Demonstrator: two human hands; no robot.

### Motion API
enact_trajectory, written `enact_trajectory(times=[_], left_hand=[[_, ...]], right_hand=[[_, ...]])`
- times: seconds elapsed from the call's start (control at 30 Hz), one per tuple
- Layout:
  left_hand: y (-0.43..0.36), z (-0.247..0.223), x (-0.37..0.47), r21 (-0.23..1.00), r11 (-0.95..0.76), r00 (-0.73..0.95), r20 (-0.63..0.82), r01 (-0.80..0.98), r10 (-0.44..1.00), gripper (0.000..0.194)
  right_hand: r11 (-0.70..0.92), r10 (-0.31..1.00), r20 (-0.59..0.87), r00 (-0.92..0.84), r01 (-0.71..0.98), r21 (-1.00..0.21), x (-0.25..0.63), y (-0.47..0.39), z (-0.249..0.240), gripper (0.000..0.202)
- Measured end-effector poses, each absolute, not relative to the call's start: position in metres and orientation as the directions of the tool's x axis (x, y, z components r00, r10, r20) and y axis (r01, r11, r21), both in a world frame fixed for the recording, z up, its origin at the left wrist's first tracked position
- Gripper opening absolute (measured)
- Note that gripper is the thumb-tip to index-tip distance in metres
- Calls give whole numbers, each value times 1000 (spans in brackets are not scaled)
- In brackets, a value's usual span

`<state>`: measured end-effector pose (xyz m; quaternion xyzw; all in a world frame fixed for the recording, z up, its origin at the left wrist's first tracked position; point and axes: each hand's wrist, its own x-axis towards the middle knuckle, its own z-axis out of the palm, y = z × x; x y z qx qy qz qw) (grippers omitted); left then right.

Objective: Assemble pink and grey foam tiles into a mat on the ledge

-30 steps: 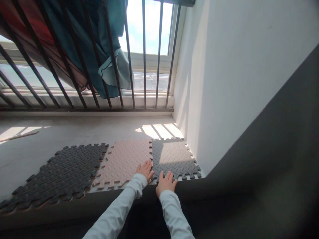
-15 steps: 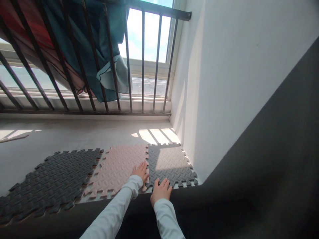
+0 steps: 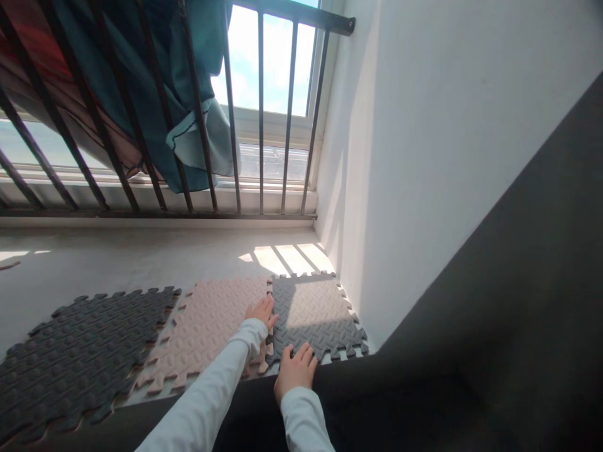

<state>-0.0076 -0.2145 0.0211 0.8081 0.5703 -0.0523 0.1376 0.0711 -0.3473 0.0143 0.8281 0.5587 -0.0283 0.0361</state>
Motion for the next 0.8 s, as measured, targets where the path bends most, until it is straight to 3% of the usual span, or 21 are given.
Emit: enact_trajectory(times=[0.13, 0.3, 0.57, 0.8], left_hand=[[-207, 2, -1, 158, -316, 348, -259, 936, 901, 54], [-204, -9, 2, 148, -297, 324, -205, 943, 924, 55], [-173, -3, -3, 158, -227, 250, -143, 961, 958, 56], [-165, -11, 0, 98, -201, 217, -208, 975, 954, 51]], right_hand=[[-396, 907, -154, 391, 918, 2, 72, -346, 12, 42], [-355, 929, -117, 352, 935, -4, 74, -352, 22, 46], [-382, 891, -276, 360, 924, -29, 76, -345, 23, 58], [-348, 914, -242, 324, 936, -61, 80, -350, 32, 44]])
